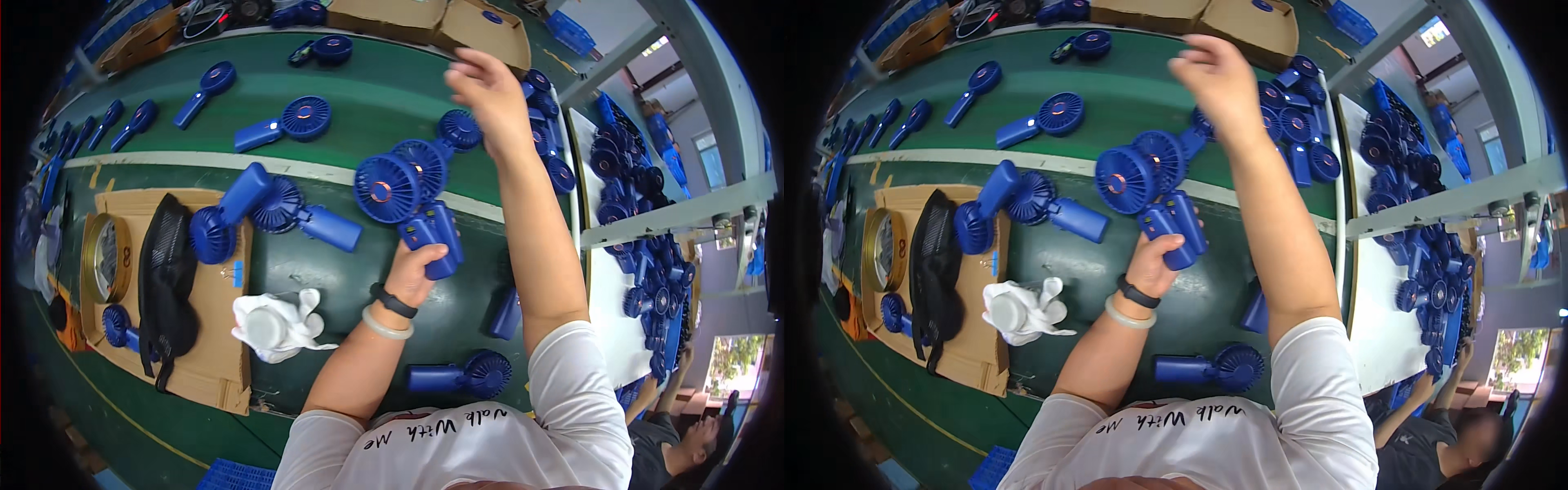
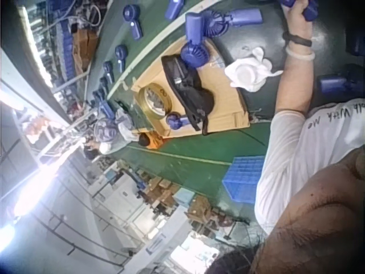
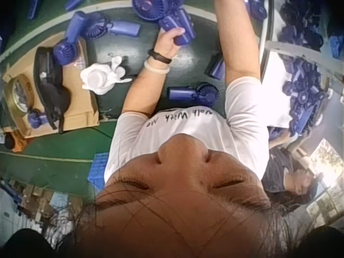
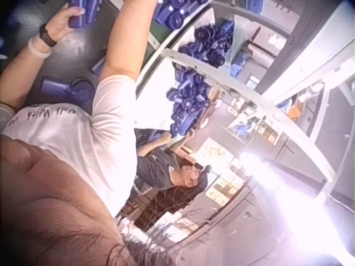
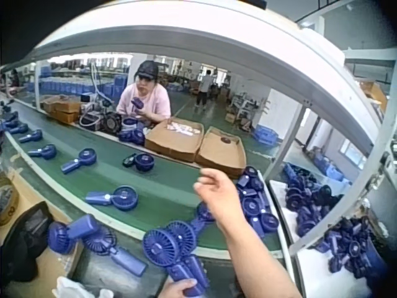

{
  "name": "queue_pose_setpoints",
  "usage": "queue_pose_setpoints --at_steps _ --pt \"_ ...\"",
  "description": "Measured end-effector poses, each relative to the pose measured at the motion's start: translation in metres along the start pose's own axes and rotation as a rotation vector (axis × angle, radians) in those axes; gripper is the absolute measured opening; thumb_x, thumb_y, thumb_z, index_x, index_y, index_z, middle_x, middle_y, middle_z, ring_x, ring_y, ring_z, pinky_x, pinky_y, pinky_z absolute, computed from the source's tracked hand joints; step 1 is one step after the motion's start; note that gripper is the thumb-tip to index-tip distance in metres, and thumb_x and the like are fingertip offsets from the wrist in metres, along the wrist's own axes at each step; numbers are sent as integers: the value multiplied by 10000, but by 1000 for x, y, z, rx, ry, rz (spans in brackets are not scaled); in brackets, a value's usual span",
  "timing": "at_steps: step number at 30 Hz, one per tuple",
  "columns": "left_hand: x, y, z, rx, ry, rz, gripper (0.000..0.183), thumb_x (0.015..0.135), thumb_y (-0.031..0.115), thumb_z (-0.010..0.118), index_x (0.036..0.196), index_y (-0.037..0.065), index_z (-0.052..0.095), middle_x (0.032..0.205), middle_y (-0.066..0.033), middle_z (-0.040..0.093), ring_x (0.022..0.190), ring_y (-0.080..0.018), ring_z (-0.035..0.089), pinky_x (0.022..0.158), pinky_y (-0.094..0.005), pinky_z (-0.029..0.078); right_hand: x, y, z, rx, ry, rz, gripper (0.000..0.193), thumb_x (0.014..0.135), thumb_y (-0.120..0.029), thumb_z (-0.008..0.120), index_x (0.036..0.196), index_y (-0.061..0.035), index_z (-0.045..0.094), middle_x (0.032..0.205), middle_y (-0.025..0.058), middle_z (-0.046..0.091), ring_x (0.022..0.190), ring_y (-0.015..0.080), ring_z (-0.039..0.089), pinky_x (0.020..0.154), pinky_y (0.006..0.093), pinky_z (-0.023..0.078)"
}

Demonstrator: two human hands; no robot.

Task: The person assembles blue portable fans by attaching fan heads to handles and testing them. They wipe the fan handles with a white cloth and place the assembled units on the table. The person handles multiple fans one at a time, repeatedly picking up, assembling, and testing each unit.

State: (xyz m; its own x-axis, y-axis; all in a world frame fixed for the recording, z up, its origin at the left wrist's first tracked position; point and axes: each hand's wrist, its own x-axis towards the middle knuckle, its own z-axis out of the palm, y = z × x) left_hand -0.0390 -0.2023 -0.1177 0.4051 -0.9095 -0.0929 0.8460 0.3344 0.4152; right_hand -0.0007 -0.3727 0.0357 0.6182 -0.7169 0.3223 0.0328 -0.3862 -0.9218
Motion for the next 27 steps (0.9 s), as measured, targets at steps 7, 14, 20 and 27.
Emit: queue_pose_setpoints --at_steps 7,14,20,27 --pt "1 -2 2 -65 -26 6 667 687 21 617 1293 143 364 1201 -140 484 1103 -297 507 872 -494 468 -36 122 -54 -654 -205 -6 374 783 -180 636 1128 -50 573 981 220 575 861 312 601 779 369 491" --pt "-2 4 -3 -47 -67 -15 687 684 64 632 1302 193 361 1257 -150 442 1146 -309 480 909 -521 443 -68 101 -13 -1045 -432 138 314 759 -179 616 1059 -90 592 1229 260 370 957 430 551 826 460 488" --pt "-1 -1 1 -26 -82 -39 690 684 77 639 1305 196 363 1274 -149 434 1162 -309 469 915 -527 439 -38 145 -97 481 -126 980 268 713 -78 704 909 5 540 865 112 564 769 239 612 691 337 513" --pt "-4 -1 -2 -18 -46 -46 689 685 104 646 1308 179 363 1292 -129 436 1162 -296 479 942 -541 412 -137 56 -92 824 -160 616 504 719 -28 703 1146 1 437 942 135 615 751 204 626 705 338 548"
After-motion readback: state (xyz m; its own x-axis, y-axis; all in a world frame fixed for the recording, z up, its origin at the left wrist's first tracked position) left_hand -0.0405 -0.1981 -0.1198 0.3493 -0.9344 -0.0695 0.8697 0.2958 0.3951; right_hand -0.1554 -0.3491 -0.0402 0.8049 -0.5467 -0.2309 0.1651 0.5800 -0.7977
